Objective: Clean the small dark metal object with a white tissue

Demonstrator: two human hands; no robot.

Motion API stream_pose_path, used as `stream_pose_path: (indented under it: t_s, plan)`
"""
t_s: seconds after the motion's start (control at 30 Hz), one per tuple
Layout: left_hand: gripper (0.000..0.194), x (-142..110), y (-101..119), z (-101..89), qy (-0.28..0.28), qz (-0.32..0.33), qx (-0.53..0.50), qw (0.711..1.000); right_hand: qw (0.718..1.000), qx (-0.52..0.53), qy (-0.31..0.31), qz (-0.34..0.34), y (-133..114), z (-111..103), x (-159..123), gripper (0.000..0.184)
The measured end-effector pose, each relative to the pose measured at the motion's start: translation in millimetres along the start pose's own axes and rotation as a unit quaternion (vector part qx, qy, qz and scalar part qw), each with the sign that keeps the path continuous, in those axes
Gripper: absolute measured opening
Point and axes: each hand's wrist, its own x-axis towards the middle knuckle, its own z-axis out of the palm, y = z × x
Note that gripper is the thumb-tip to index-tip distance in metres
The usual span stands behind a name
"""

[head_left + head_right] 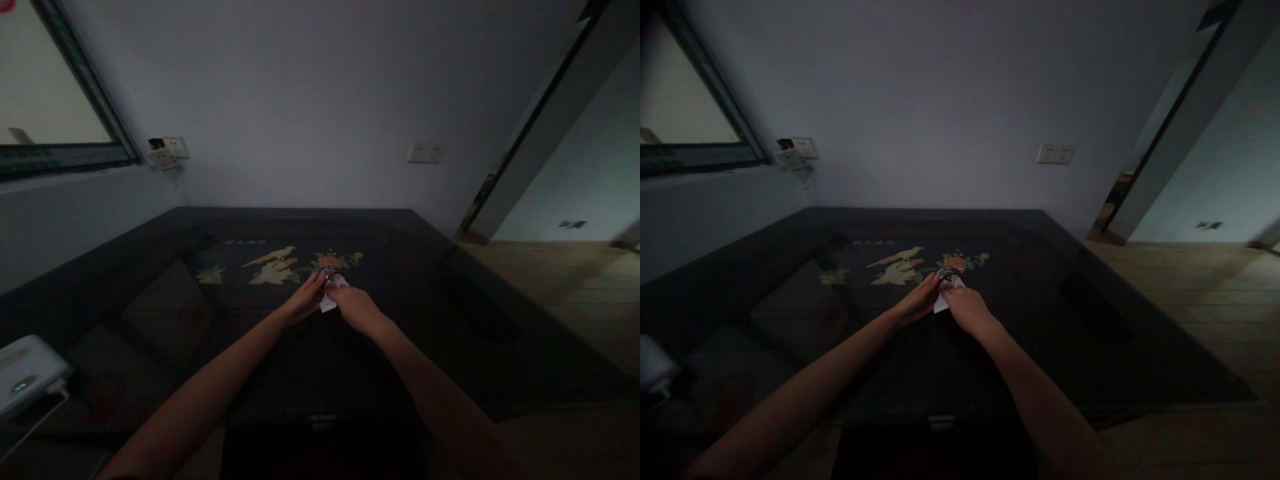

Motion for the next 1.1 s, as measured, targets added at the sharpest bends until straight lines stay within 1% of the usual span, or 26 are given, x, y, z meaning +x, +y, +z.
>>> stream_pose_path:
  t_s: [0.1, 0.17, 0.23, 0.27, 0.3, 0.33, 0.37, 0.4, 0.47, 0.5, 0.53, 0.57, 0.6, 0.63, 0.67, 0.7, 0.77, 0.83, 0.87, 0.9, 0.93, 1.0, 1.03, 1.1]
  plan:
    - [0.029, 1, -1, -2.3, -0.005, -0.004, 0.007, 1.0, 1.0, -0.002, 0.016, 0.005, -1, 2, 0, 0.043]
    - [0.029, -1, 1, -0.7, 0.001, -0.002, 0.006, 1.0, 0.999, 0.02, 0.019, 0.02, 0, 4, 1, 0.043]
    - [0.028, -3, 4, 2.3, 0.012, 0.0, 0.004, 1.0, 0.996, 0.078, 0.023, 0.037, 2, 6, 4, 0.042]
    - [0.028, -4, 5, 3.6, 0.015, -0.003, 0.005, 1.0, 0.99, 0.13, 0.029, 0.044, 3, 7, 6, 0.04]
    - [0.028, -5, 6, 4.6, 0.017, -0.007, 0.007, 1.0, 0.978, 0.2, 0.038, 0.048, 4, 9, 9, 0.038]
    - [0.03, -6, 7, 5.0, 0.017, -0.013, 0.01, 1.0, 0.956, 0.286, 0.049, 0.053, 6, 12, 11, 0.035]
    - [0.031, -7, 8, 4.9, 0.019, -0.02, 0.013, 1.0, 0.92, 0.384, 0.061, 0.058, 7, 14, 14, 0.031]
    - [0.033, -6, 8, 4.4, 0.024, -0.028, 0.015, 0.999, 0.87, 0.484, 0.073, 0.065, 9, 18, 17, 0.028]
    - [0.037, -6, 7, 2.7, 0.038, -0.037, 0.017, 0.998, 0.749, 0.651, 0.096, 0.077, 9, 24, 21, 0.024]
    - [0.038, -5, 7, 2.0, 0.042, -0.039, 0.017, 0.998, 0.697, 0.705, 0.108, 0.08, 9, 27, 23, 0.024]
    - [0.039, -5, 6, 1.6, 0.043, -0.041, 0.017, 0.998, 0.658, 0.739, 0.117, 0.083, 9, 30, 24, 0.024]
    - [0.039, -4, 6, 1.4, 0.042, -0.042, 0.017, 0.998, 0.636, 0.757, 0.125, 0.085, 8, 32, 25, 0.024]
    - [0.039, -4, 6, 1.6, 0.04, -0.041, 0.015, 0.998, 0.63, 0.761, 0.129, 0.088, 8, 33, 25, 0.025]
    - [0.038, -4, 6, 2.0, 0.038, -0.041, 0.012, 0.998, 0.637, 0.754, 0.132, 0.093, 8, 34, 25, 0.025]
    - [0.036, -5, 7, 2.6, 0.037, -0.042, 0.008, 0.998, 0.657, 0.735, 0.133, 0.098, 8, 33, 25, 0.025]
    - [0.034, -5, 7, 3.1, 0.038, -0.041, 0.004, 0.998, 0.69, 0.704, 0.133, 0.098, 8, 33, 24, 0.026]
    - [0.03, -5, 8, 3.5, 0.041, -0.041, -0.003, 0.998, 0.781, 0.606, 0.129, 0.08, 9, 29, 21, 0.027]
    - [0.027, -5, 8, 3.3, 0.047, -0.043, -0.008, 0.998, 0.872, 0.475, 0.118, 0.035, 9, 24, 18, 0.032]
    - [0.026, -5, 8, 3.1, 0.048, -0.045, -0.01, 0.998, 0.906, 0.41, 0.107, 0.01, 10, 21, 17, 0.036]
    - [0.026, -5, 8, 3.0, 0.048, -0.045, -0.013, 0.998, 0.932, 0.35, 0.092, -0.009, 10, 19, 15, 0.04]
    - [0.025, -5, 8, 3.1, 0.046, -0.043, -0.017, 0.998, 0.952, 0.295, 0.075, -0.02, 10, 16, 13, 0.043]
    - [0.023, -5, 8, 3.9, 0.041, -0.033, -0.026, 0.998, 0.979, 0.199, 0.039, -0.026, 12, 13, 10, 0.047]
    - [0.022, -4, 8, 4.4, 0.037, -0.028, -0.031, 0.998, 0.986, 0.16, 0.026, -0.027, 13, 13, 9, 0.047]
    - [0.021, -4, 8, 5.0, 0.035, -0.025, -0.041, 0.998, 0.994, 0.102, 0.02, -0.035, 15, 12, 8, 0.046]
